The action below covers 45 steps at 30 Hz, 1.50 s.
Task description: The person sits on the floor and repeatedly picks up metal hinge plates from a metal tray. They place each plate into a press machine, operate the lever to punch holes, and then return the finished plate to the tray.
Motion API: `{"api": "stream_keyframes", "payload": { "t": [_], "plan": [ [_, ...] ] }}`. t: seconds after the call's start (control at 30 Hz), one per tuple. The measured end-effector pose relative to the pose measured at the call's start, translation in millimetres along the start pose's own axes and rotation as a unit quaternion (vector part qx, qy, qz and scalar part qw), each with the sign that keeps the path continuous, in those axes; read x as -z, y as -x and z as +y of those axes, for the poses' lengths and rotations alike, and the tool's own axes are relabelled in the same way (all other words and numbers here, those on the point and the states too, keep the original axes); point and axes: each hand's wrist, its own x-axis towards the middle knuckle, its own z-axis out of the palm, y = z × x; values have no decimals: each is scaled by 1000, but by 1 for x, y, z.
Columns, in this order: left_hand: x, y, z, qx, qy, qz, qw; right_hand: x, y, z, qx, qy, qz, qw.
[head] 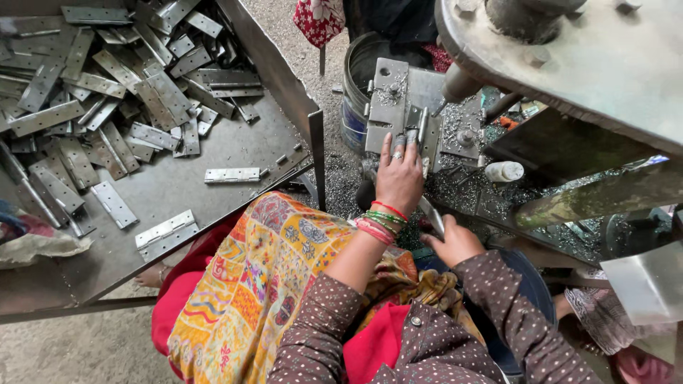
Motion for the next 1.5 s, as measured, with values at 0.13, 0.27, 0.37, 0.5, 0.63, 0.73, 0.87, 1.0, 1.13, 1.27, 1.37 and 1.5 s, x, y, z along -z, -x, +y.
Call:
{"api": "stream_keyframes", "payload": {
  "t": [0.13,0.27,0.37,0.5,0.63,0.73,0.87,1.0,1.13,1.27,1.37,1.5],
  "plan": [
    [-1,-6,-8,14,28,44,999,-67,17,12,1,-80,70,994],
    [5,-2,-20,13,101,-61,993,-111,13,33,-3,-31,69,997],
    [11,7,-17,3,112,28,993,-102,8,38,6,-55,52,997],
    [5,3,-9,-11,33,38,999,-43,-9,26,2,-28,14,999],
    [-18,-11,-4,-1,25,-5,1000,-13,-8,25,11,-9,-23,1000],
    [-27,-23,-7,4,0,-1,1000,-37,-4,28,-6,-23,6,1000],
    [-30,-20,1,18,1,47,999,-110,10,53,-17,-36,63,997],
    [-34,-15,8,41,51,74,995,-128,1,82,31,-79,68,994],
    [-38,-25,8,32,-11,55,998,-56,-40,81,118,-38,10,992],
    [-42,-37,16,71,62,64,993,1,-69,73,8,65,-70,995],
    [-45,-55,11,90,43,54,994,-14,-67,67,45,-1,6,999],
    [-40,-59,10,85,35,40,995,-84,-28,59,76,117,69,988]
  ]
}}
